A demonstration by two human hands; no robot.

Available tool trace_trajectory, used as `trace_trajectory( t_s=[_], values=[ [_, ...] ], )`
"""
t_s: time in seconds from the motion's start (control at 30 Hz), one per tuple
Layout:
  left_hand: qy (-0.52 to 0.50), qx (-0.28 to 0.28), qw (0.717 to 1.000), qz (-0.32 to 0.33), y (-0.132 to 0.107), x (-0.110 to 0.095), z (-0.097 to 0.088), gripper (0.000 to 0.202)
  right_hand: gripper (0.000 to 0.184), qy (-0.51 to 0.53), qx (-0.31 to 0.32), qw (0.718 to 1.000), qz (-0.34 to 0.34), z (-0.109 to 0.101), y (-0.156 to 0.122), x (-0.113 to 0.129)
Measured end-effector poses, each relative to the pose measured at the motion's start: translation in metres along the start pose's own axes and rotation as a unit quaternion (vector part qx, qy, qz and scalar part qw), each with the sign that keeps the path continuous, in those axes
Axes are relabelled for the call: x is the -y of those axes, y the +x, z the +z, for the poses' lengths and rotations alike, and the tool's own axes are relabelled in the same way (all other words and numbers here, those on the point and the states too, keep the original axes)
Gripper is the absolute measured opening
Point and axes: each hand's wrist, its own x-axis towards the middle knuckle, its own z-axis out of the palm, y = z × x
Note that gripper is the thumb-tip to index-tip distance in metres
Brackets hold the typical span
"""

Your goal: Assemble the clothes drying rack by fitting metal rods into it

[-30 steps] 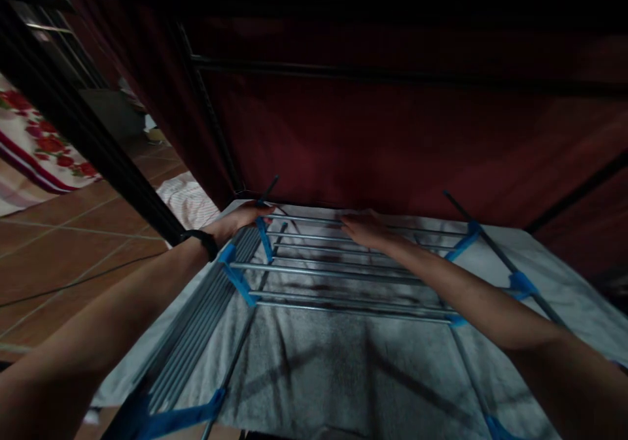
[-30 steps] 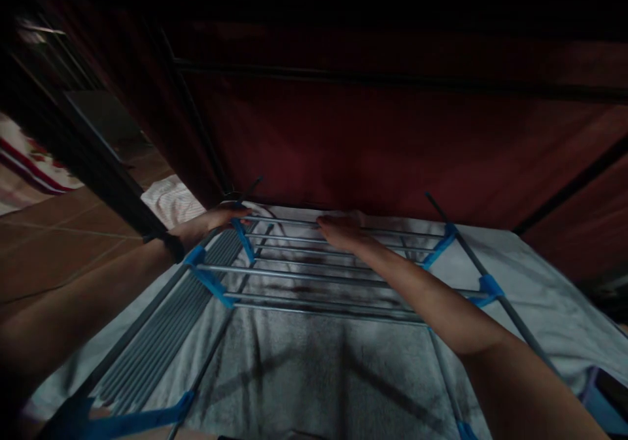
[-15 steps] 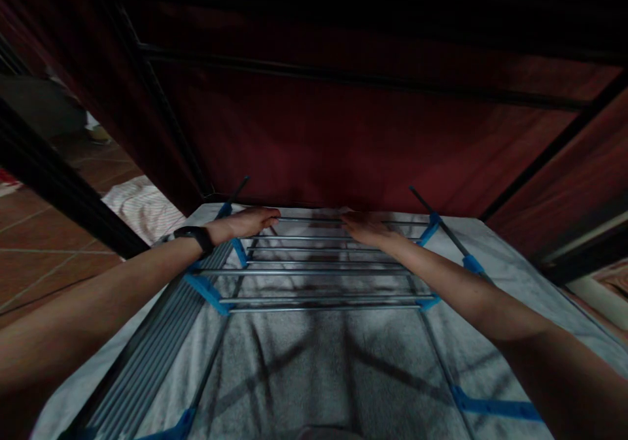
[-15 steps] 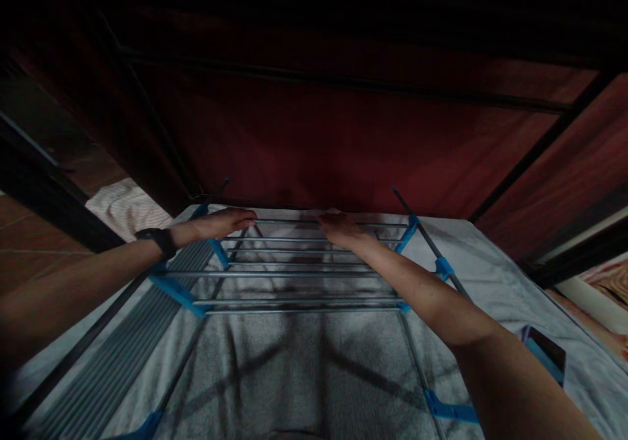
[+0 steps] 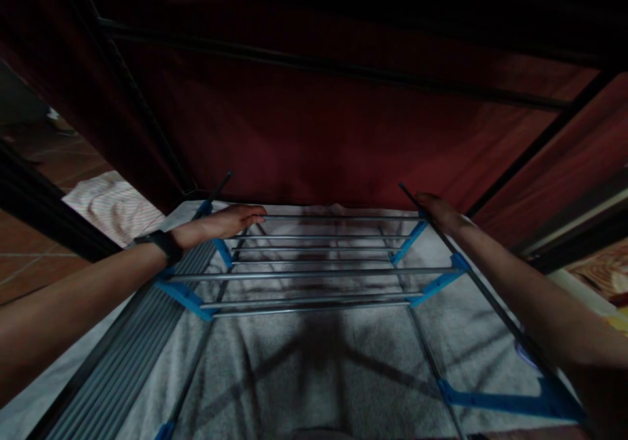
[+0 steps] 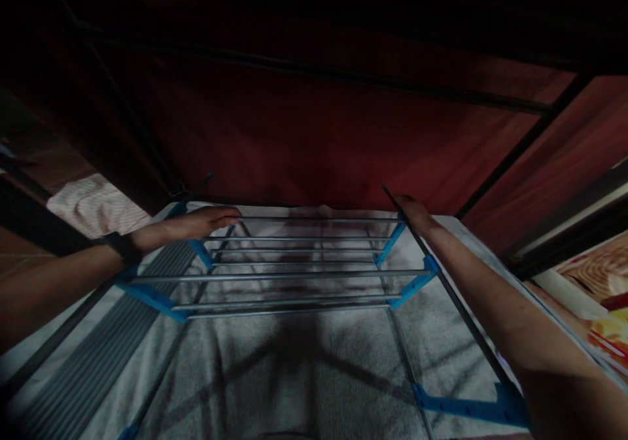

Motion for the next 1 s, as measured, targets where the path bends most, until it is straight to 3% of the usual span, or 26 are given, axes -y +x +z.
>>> trace_trajectory(
  t_s=[0.13, 0.27, 0.5, 0.6, 0.8, 1.0],
  values=[
    [-0.013, 0.007, 1.0, -0.024, -0.004, -0.01, -0.004, 0.062, 0.012, 0.089, 0.044, 0.988, 0.117, -0.007, 0.0, 0.005],
    [-0.012, 0.004, 0.999, -0.038, -0.002, -0.01, -0.003, 0.064, 0.014, 0.184, 0.094, 0.954, 0.218, 0.002, -0.016, 0.002],
    [-0.004, 0.001, 0.999, -0.034, 0.0, 0.007, 0.003, 0.058, 0.01, 0.205, 0.073, 0.953, 0.21, 0.019, -0.027, -0.007],
    [-0.001, -0.011, 0.999, -0.036, 0.001, 0.016, 0.006, 0.062, 0.005, 0.2, 0.073, 0.953, 0.213, 0.021, -0.024, -0.009],
    [-0.022, -0.015, 0.999, -0.027, 0.001, 0.026, 0.009, 0.071, 0.019, 0.19, 0.063, 0.956, 0.217, 0.024, -0.021, -0.013],
    [-0.039, -0.03, 0.998, -0.045, 0.0, 0.035, 0.012, 0.081, 0.016, 0.188, 0.056, 0.955, 0.22, 0.024, -0.021, -0.015]
  ],
)
